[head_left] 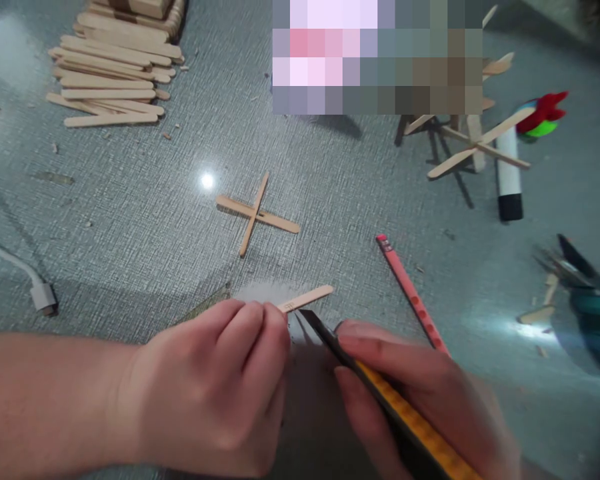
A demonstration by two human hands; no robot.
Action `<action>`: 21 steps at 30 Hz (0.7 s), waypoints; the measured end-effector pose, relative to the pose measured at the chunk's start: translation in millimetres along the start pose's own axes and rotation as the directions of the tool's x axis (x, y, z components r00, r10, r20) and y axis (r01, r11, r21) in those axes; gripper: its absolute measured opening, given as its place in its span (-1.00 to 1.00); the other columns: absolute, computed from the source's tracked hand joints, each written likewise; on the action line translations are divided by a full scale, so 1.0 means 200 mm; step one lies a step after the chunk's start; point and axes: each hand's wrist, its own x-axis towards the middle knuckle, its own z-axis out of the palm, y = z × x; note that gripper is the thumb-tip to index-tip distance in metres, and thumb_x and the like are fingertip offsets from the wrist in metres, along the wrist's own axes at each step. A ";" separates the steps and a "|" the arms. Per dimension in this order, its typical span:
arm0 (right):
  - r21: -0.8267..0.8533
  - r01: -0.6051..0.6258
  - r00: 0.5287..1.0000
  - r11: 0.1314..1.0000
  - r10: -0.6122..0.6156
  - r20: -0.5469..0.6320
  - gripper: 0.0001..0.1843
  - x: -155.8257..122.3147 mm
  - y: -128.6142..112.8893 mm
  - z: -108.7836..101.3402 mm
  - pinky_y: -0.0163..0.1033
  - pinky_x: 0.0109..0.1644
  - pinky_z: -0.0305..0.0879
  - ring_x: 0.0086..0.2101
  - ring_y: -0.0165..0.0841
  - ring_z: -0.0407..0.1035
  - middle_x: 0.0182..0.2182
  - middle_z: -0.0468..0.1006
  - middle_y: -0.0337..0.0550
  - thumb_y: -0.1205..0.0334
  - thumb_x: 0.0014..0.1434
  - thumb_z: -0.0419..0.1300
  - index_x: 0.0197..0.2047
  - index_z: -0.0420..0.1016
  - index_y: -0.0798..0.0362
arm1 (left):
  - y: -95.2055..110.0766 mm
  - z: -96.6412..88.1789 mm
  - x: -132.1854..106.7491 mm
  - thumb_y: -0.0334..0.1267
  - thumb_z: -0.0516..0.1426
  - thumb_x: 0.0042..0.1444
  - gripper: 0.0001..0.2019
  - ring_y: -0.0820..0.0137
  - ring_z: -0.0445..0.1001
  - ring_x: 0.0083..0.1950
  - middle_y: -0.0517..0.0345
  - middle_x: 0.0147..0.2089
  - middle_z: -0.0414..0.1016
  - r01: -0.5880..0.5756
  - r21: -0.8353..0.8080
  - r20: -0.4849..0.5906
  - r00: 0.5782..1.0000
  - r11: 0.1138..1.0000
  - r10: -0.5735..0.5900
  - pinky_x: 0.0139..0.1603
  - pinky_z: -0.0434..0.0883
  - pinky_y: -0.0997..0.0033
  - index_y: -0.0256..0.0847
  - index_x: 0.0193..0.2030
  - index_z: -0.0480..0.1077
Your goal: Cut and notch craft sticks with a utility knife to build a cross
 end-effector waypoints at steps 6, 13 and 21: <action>-0.076 0.006 0.995 0.997 -0.014 -0.101 -0.67 0.01 0.00 0.03 -0.21 -0.47 0.55 -0.52 -0.27 0.56 -0.45 0.62 -0.25 0.40 0.21 0.10 -0.02 0.42 -0.17 | 0.02 0.00 -0.02 -0.44 0.01 0.29 -0.67 0.22 0.61 -0.27 -0.17 -0.12 0.68 0.001 -0.011 0.060 0.998 1.000 0.000 -0.37 0.57 0.26 -0.30 -0.29 0.62; -0.107 0.066 0.997 0.992 -0.070 -0.033 -0.68 0.05 0.00 0.00 -0.20 -0.47 0.56 -0.50 -0.25 0.59 -0.42 0.65 -0.20 0.42 0.18 0.13 -0.05 0.41 -0.13 | 0.04 0.01 -0.03 -0.43 0.01 0.30 -0.70 0.27 0.54 -0.32 -0.19 -0.13 0.66 0.024 0.021 0.038 0.999 1.000 -0.024 -0.46 0.51 0.30 -0.33 -0.22 0.61; -0.061 0.097 0.995 0.993 -0.098 -0.012 -0.75 0.06 -0.01 0.01 -0.29 -0.54 0.44 -0.59 -0.35 0.47 -0.54 0.51 -0.34 0.43 0.22 0.11 -0.08 0.33 -0.10 | 0.03 -0.01 -0.03 -0.47 -0.01 0.28 -0.70 0.28 0.53 -0.31 -0.20 -0.16 0.64 0.009 0.068 0.074 0.997 0.998 -0.014 -0.42 0.50 0.30 -0.41 -0.13 0.57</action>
